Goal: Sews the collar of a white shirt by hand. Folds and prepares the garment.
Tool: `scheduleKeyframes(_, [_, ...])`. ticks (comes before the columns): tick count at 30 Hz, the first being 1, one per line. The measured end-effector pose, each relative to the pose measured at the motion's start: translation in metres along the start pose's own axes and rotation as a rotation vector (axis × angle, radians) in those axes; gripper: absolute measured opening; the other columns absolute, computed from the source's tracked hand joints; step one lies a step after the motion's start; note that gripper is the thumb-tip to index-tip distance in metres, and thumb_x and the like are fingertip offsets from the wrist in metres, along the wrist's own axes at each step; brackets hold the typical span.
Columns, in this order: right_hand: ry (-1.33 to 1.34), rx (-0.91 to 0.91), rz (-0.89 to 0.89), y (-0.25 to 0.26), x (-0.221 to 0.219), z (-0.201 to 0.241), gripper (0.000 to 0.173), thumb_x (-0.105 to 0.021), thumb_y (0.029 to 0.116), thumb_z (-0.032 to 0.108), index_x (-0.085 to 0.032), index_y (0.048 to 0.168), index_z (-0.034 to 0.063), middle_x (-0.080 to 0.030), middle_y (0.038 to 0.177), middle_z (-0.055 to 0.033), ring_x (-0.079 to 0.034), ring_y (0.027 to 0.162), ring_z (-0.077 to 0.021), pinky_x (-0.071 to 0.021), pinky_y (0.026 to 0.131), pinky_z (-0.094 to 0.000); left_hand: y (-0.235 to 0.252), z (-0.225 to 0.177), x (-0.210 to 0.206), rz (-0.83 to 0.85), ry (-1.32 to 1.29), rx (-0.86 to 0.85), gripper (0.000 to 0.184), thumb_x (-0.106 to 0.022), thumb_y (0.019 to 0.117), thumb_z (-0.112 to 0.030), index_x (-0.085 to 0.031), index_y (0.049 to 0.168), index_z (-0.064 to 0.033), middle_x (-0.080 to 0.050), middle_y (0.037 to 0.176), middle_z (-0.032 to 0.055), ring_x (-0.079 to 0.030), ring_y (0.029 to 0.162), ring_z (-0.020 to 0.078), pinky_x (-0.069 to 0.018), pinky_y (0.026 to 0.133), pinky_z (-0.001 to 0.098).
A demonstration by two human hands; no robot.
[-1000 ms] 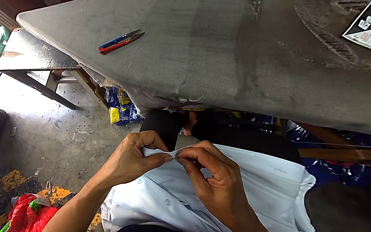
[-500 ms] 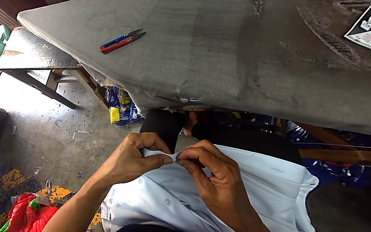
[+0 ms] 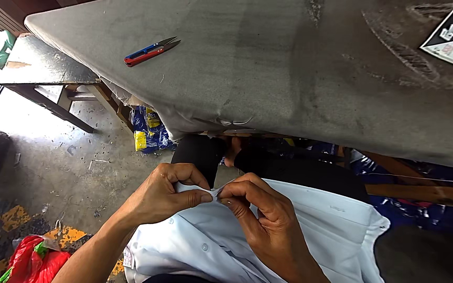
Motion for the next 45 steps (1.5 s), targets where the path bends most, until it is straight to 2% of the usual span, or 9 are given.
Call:
scheduleKeyframes(10, [0.205,-0.056,0.007,0.002,-0.005,-0.002,0.01,-0.063,0.1,0.011,-0.071,0.1,0.0032,-0.066,0.093,-0.0016,-0.063,0.083,-0.0047,-0.0548,0.072,-0.017,0.002,0.002,-0.007,0.025,-0.125,-0.026,0.01,-0.072,0.0956,-0.011,-0.07,0.099,-0.0019,-0.069,0.087,-0.0017,-0.063,0.078,0.0012,-0.0527,0.07,0.0182])
scheduleKeyframes(16, [0.486,-0.116,0.042,0.012,-0.006,-0.004,0.016,-0.074,0.0934,0.01,-0.062,0.103,0.004,-0.066,0.087,0.0021,-0.063,0.074,-0.0024,-0.0547,0.066,-0.0163,0.003,0.003,-0.015,0.015,-0.145,-0.034,0.01,-0.072,0.0951,-0.009,-0.071,0.1,-0.0001,-0.07,0.087,-0.0007,-0.064,0.079,0.0021,-0.0541,0.073,0.0193])
scheduleKeyframes(20, [0.177,-0.021,0.041,0.016,0.007,0.004,0.028,-0.075,0.0951,0.021,-0.069,0.115,0.0027,-0.069,0.098,-0.0018,-0.066,0.083,-0.0059,-0.0582,0.073,-0.0204,0.002,0.002,-0.01,-0.05,-0.069,-0.039,0.012,-0.073,0.0947,-0.011,-0.072,0.1,-0.0005,-0.07,0.087,-0.0004,-0.064,0.078,0.0025,-0.0542,0.073,0.0195])
scheduleKeyframes(23, [-0.054,0.034,0.005,0.014,0.009,0.019,0.022,-0.069,0.0994,0.023,-0.075,0.113,0.0062,-0.07,0.104,-0.0033,-0.064,0.085,-0.0037,-0.0559,0.072,-0.0176,0.002,0.0,-0.008,-0.072,-0.028,-0.022,0.012,-0.074,0.0945,-0.012,-0.073,0.099,-0.0011,-0.07,0.087,-0.0005,-0.064,0.078,0.0022,-0.0543,0.073,0.0189])
scheduleKeyframes(30, [-0.089,0.05,0.029,0.018,0.002,0.023,0.017,-0.063,0.1026,0.018,-0.076,0.099,0.0068,-0.071,0.102,-0.0037,-0.068,0.09,-0.005,-0.0574,0.075,-0.017,0.002,-0.005,-0.007,-0.09,0.037,-0.023,0.012,-0.076,0.0931,-0.013,-0.074,0.096,-0.002,-0.069,0.087,-0.0003,-0.063,0.077,0.0023,-0.0533,0.07,0.0182])
scheduleKeyframes(33, [-0.01,0.084,-0.004,0.019,0.004,0.027,0.017,-0.06,0.1038,0.015,-0.072,0.1,0.0044,-0.072,0.102,-0.0045,-0.068,0.096,-0.0091,-0.0575,0.082,-0.0233,0.001,-0.008,-0.008,-0.091,0.059,-0.011,0.012,-0.076,0.0933,-0.014,-0.075,0.096,-0.0026,-0.07,0.087,-0.0004,-0.064,0.078,0.0022,-0.0538,0.071,0.0182])
scheduleKeyframes(37, [0.429,-0.01,-0.048,0.026,0.032,0.029,0.013,-0.05,0.1092,0.016,-0.059,0.107,0.0088,-0.071,0.09,-0.0026,-0.068,0.071,-0.0094,-0.058,0.06,-0.022,0.001,-0.004,-0.007,-0.056,0.027,0.012,0.013,-0.074,0.0946,-0.014,-0.076,0.099,-0.0023,-0.071,0.089,0.0001,-0.065,0.079,0.0022,-0.0547,0.072,0.0186])
scheduleKeyframes(40, [0.58,-0.036,-0.116,0.031,0.062,0.028,0.012,-0.054,0.1077,0.021,-0.062,0.106,0.0138,-0.067,0.08,-0.0001,-0.067,0.064,-0.0104,-0.0594,0.058,-0.0234,0.0,-0.003,-0.006,-0.039,0.002,0.018,0.012,-0.073,0.095,-0.013,-0.075,0.099,-0.0024,-0.071,0.089,-0.0003,-0.065,0.078,0.0017,-0.0545,0.07,0.0181])
scheduleKeyframes(45, [0.643,-0.028,-0.25,0.025,0.1,0.025,0.012,-0.061,0.1038,0.023,-0.067,0.106,0.0135,-0.067,0.077,0.0028,-0.065,0.06,-0.0071,-0.0566,0.054,-0.0198,0.0,-0.003,-0.004,-0.04,-0.002,0.022,0.012,-0.073,0.0951,-0.013,-0.075,0.1,-0.0024,-0.071,0.088,-0.0011,-0.064,0.076,0.0012,-0.0538,0.068,0.0177])
Point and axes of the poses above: each hand's wrist, its own y-axis towards the middle knuckle, its own x-axis out of the back of the hand, z = x × y, the point moved 9 cm from there along y, towards the middle knuckle
